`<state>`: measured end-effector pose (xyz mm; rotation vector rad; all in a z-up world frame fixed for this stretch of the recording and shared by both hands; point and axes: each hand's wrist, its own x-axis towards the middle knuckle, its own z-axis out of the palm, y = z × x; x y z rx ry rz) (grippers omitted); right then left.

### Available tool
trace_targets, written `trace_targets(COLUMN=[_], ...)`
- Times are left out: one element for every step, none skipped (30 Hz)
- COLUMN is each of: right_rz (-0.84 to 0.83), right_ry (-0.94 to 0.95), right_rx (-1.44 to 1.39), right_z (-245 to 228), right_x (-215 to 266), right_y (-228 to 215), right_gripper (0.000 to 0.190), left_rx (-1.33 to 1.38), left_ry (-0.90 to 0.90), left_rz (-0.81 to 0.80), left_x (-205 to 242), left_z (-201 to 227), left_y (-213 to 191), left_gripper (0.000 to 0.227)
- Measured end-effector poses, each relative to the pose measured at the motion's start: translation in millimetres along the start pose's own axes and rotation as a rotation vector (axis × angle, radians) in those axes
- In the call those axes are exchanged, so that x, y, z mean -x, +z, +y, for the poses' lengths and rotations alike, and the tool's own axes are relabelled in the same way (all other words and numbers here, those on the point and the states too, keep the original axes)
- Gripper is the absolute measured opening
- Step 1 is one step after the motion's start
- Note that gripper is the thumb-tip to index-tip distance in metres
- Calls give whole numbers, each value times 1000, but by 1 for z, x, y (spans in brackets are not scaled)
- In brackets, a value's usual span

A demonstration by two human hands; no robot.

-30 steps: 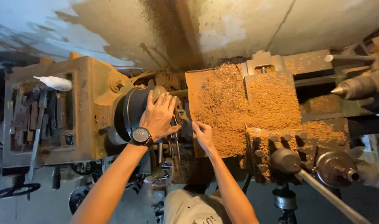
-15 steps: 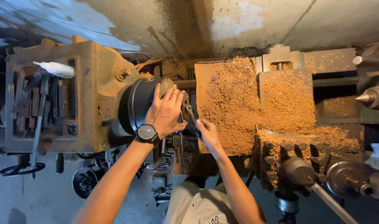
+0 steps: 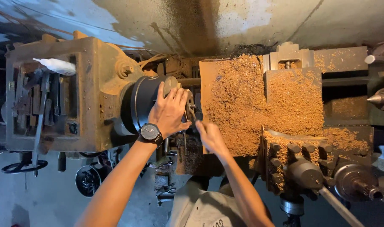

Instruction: The person grinds a cylindrical metal part against a bench grinder, then walks to a lathe. They place the part into the lathe chuck, secure it with a tool, and proceed to tighten the chuck using a chuck key.

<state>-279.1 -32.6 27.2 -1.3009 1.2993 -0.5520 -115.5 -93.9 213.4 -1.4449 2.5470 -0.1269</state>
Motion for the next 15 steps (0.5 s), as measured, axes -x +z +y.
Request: trace_targets(right_rz=[10,10,-43,-94,-90,-145,-200,-199,-228,-255,-255,-103,50,52,57], right_ry=[-55,-54,72,196,196,196,194,194,261,330,333,361,387,395,286], right_rx=[32,31,-5,-41,-43,-136,-229,-229,-484,-734,-729,-775,-818,-814,-757], right_z=[0,-11,-21,-31,-38,-46,-53,-51,-50,-47,-56,-64,-73,-29,15], right_x=[13,17,21,24,25,27,28,32,35,40,53,68,83,90,105], right_y=[4,0,-5,-11,-15,-18,-21,-17,-12,-9,-6,-3,2,37,68], right_gripper=[48,48,51,55,55,54,52,52,39,27,27,28,28,28,31], left_rx=[2,2,14,24,23,16,8,8,19,35,40,43,46,54,42], left_ry=[8,9,4,1,4,4,4,5,9,10,8,0,-8,-8,-11], left_rz=[7,6,5,7,9,14,18,19,33,47,49,37,25,22,2], left_x=[1,1,1,-1,-1,0,1,1,1,2,1,2,3,2,1], left_z=[0,0,1,1,1,1,0,0,-1,1,1,2,2,2,2], left_y=[1,1,0,0,1,2,3,3,3,4,5,7,9,6,4], left_gripper=[112,112,112,111,111,111,110,110,110,111,111,111,111,111,113])
